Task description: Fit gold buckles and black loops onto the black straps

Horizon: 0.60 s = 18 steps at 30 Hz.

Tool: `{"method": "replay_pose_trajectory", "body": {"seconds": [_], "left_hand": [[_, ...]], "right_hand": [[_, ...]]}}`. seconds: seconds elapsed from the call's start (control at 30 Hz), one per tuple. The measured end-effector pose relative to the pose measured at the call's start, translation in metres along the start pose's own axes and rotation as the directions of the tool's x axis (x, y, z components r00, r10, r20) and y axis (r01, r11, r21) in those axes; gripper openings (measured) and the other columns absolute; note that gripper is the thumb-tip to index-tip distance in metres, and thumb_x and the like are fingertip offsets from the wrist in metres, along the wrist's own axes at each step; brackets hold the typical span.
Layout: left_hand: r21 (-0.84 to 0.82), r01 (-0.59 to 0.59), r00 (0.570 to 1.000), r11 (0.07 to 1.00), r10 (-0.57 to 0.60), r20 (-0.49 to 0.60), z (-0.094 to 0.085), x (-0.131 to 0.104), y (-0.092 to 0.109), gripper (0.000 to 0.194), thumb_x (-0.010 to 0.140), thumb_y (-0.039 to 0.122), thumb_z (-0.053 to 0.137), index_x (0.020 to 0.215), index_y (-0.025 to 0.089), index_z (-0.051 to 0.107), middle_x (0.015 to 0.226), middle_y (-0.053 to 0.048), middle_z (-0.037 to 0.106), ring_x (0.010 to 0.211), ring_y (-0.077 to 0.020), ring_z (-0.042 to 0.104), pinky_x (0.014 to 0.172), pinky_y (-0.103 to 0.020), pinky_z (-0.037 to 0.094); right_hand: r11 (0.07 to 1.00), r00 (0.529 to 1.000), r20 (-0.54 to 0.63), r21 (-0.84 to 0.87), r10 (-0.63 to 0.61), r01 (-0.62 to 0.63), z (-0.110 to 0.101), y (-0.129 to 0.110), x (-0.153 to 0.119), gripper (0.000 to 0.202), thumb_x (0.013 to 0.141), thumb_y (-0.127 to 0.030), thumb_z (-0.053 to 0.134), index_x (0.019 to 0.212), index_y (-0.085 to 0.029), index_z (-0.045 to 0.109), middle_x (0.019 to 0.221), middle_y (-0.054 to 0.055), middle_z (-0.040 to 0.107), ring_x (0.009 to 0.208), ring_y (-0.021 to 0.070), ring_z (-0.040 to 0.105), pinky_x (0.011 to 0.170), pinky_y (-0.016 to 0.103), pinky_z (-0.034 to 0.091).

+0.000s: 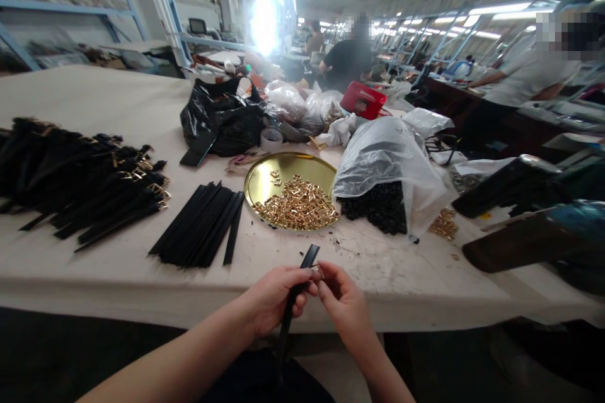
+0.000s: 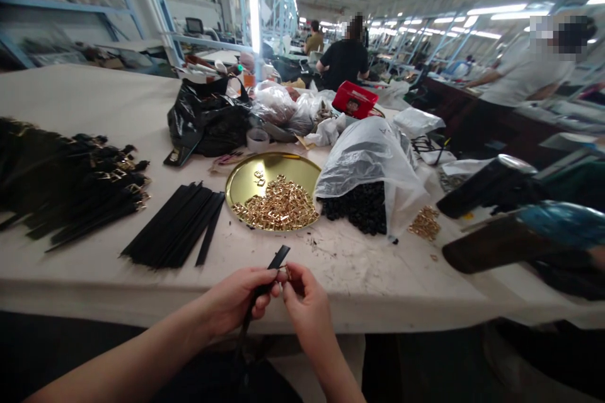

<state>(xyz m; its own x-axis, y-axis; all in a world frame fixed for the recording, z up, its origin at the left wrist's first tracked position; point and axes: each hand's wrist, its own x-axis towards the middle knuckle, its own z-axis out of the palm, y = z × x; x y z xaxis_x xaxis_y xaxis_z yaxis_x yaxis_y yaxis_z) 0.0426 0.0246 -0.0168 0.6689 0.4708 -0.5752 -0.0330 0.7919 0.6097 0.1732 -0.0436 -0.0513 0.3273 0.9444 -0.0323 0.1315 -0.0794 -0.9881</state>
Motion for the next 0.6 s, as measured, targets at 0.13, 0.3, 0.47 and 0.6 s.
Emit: {"method": "replay_pose_trajectory", "body": {"seconds": [0.13, 0.3, 0.47, 0.6], "left_hand": [[0.168, -0.11, 0.993, 0.98, 0.102, 0.057, 0.001, 0.004, -0.004, 0.025, 0.076, 0.035, 0.053, 0.079, 0.011, 0.054, 0.069, -0.001, 0.057, 0.039, -0.0025, 0.04, 0.037, -0.016, 0.029], [0.436, -0.211, 0.976, 0.875, 0.211, 0.049, -0.005, 0.007, -0.002, 0.036, 0.079, 0.049, 0.045, 0.084, 0.014, 0.05, 0.064, 0.0, 0.058, 0.04, -0.0048, 0.043, 0.039, -0.017, 0.03], [0.557, -0.176, 0.981, 0.812, 0.195, 0.026, -0.021, 0.012, -0.002, 0.041, 0.075, 0.055, 0.043, 0.088, 0.016, 0.046, 0.056, 0.003, 0.055, 0.033, -0.0048, 0.036, 0.033, -0.017, 0.025], [0.604, -0.113, 0.994, 0.789, 0.089, 0.07, -0.027, 0.012, -0.002, 0.051, 0.067, 0.064, 0.044, 0.086, 0.017, 0.047, 0.051, 0.004, 0.052, 0.029, -0.0048, 0.03, 0.03, -0.017, 0.018]], "right_hand": [[0.937, 0.987, 0.004, 0.314, 0.159, -0.152, 0.004, 0.001, 0.004, 0.025, 0.073, -0.035, 0.064, 0.09, -0.018, 0.06, 0.077, 0.002, 0.067, 0.071, 0.0154, 0.061, 0.066, 0.028, 0.047], [0.77, 0.942, -0.007, 0.577, 0.337, -0.271, 0.005, 0.004, 0.012, 0.026, 0.066, -0.032, 0.072, 0.084, -0.016, 0.062, 0.066, -0.001, 0.066, 0.055, 0.0086, 0.056, 0.057, 0.021, 0.046], [0.619, 0.917, -0.007, 0.74, 0.399, -0.264, 0.003, -0.006, 0.017, 0.031, 0.059, -0.028, 0.077, 0.084, -0.019, 0.062, 0.065, -0.003, 0.065, 0.055, 0.0065, 0.058, 0.054, 0.017, 0.046], [0.576, 0.924, 0.007, 0.78, 0.382, -0.245, 0.008, -0.005, 0.018, 0.037, 0.054, -0.029, 0.081, 0.084, -0.019, 0.062, 0.063, -0.004, 0.062, 0.048, 0.0044, 0.055, 0.048, 0.015, 0.044]]}}
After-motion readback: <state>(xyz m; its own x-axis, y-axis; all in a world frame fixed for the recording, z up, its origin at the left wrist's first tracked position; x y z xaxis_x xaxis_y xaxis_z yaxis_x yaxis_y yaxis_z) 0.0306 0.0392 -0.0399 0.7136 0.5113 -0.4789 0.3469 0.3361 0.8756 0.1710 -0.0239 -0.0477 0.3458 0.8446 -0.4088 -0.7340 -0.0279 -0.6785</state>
